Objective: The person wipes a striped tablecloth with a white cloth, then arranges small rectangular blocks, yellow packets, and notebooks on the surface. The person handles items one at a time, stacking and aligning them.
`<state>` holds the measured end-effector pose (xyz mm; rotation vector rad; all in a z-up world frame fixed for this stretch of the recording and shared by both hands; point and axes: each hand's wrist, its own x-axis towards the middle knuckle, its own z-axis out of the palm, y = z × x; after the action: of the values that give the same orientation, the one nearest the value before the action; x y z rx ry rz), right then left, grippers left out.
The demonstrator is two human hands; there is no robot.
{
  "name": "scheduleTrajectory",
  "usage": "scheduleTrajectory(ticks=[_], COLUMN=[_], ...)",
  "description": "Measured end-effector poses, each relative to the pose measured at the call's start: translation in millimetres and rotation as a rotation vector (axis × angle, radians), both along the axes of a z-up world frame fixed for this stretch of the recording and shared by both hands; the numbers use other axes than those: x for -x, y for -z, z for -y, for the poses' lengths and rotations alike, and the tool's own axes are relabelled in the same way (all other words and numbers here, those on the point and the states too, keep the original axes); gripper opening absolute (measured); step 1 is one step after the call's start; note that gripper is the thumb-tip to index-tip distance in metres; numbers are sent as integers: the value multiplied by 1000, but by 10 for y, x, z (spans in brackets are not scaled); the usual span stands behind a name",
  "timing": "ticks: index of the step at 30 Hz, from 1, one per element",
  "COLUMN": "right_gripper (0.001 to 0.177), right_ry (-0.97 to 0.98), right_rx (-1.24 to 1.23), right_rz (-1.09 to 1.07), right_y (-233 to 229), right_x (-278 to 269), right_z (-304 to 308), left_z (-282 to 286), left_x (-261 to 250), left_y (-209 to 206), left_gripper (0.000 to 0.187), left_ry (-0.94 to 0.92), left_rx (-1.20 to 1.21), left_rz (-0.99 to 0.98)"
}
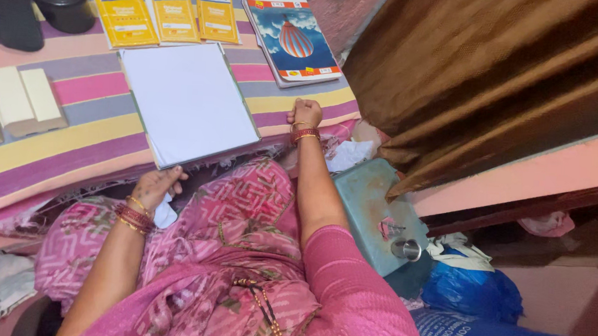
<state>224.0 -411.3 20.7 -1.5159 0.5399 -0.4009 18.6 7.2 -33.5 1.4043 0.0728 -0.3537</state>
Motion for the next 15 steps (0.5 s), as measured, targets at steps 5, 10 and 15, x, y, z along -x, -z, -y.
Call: scheduleTrajectory(ticks=[5,10,15], right_gripper=[22,45,45], right_ry=[-112,-100,-349], right_rx=[-58,-155,-372], right_rz=[31,-241,-265], right_y=[25,-8,122], right_x=[454,1082,1392], right_z=[-324,-829,-1250], left_z=[1,25,10], left_x=[13,32,49], left_y=[-160,-258,-270], left_gripper=[37,28,31], left_ry=[-138,-218,-254], left_rx=[53,197,333], left_rz=[-5,57,19])
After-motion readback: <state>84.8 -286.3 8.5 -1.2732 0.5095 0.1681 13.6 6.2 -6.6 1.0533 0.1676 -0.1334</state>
